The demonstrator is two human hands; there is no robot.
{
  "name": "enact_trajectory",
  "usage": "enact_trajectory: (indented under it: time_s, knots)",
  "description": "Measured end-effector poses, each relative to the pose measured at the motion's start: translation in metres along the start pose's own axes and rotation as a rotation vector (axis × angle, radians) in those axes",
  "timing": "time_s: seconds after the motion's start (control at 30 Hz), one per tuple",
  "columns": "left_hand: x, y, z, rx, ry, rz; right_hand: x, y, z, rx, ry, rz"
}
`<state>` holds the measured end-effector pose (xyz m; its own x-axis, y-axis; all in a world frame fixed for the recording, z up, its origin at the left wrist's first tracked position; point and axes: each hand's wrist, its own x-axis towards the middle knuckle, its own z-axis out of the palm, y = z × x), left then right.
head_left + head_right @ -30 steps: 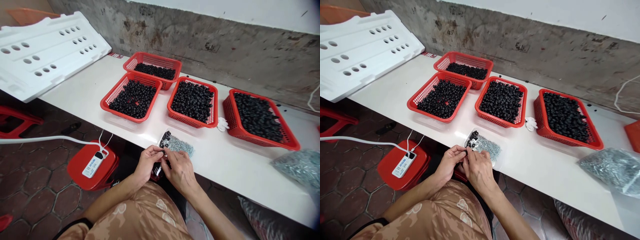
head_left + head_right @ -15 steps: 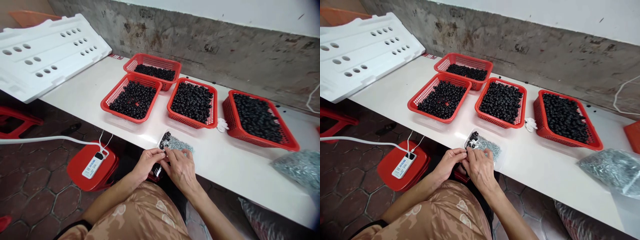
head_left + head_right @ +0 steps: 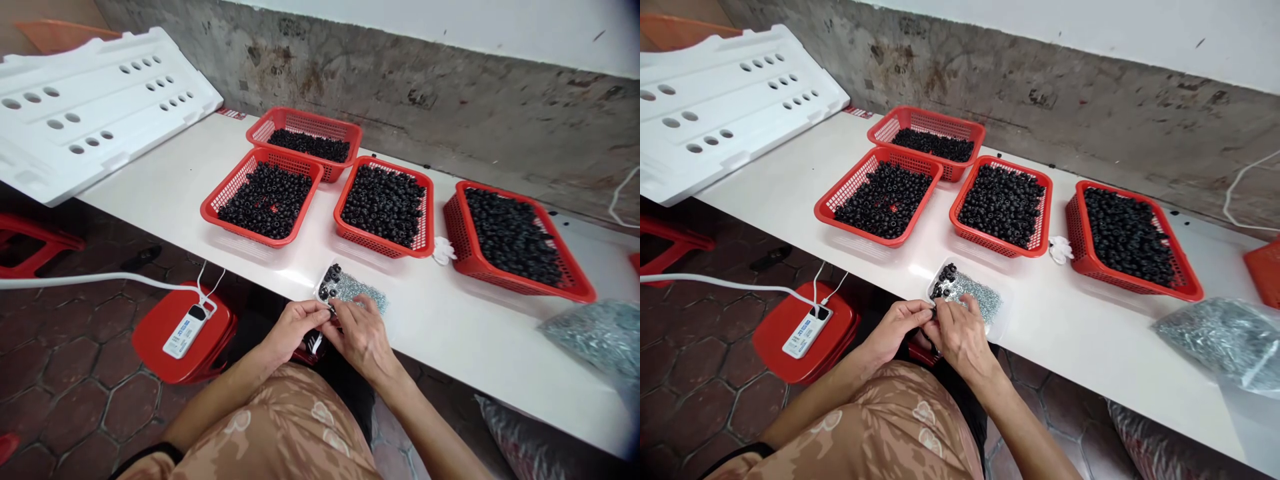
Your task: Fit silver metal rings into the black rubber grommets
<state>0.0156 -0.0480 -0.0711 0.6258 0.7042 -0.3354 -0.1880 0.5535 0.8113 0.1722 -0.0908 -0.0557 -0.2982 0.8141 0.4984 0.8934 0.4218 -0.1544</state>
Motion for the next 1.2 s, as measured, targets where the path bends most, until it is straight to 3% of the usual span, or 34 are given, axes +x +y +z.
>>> enact_trajectory:
  time_s: [0.3, 0.53, 0.7, 0.87, 0.93, 1.03, 1.2]
  knots:
    - [-0.004, -0.008, 0.006, 0.028, 0.076, 0.065, -0.011, -0.001, 0.013, 0.082, -0.009, -0.044]
    - [-0.006, 0.000, 0.005, 0.190, 0.028, 0.087, -0.006, 0.007, 0.001, 0.136, -0.056, -0.016]
    - [-0.001, 0.000, 0.001, 0.207, 0.122, 0.147, 0.031, 0.046, -0.025, 0.116, -0.047, 0.104]
    - [0.002, 0.001, -0.003, 0.205, 0.263, 0.216, 0.068, 0.100, -0.043, -0.098, 0.216, 0.444]
    - [0.002, 0.002, -0.004, 0.190, 0.287, 0.235, 0.068, 0.105, -0.035, -0.046, 0.096, 0.480]
    - [0.002, 0.002, -0.007, 0.197, 0.284, 0.256, 0.053, 0.093, -0.012, 0.093, -0.279, 0.436]
    - [0.006, -0.004, -0.012, 0.292, 0.231, 0.309, 0.028, 0.063, 0.020, 0.108, -0.472, 0.371]
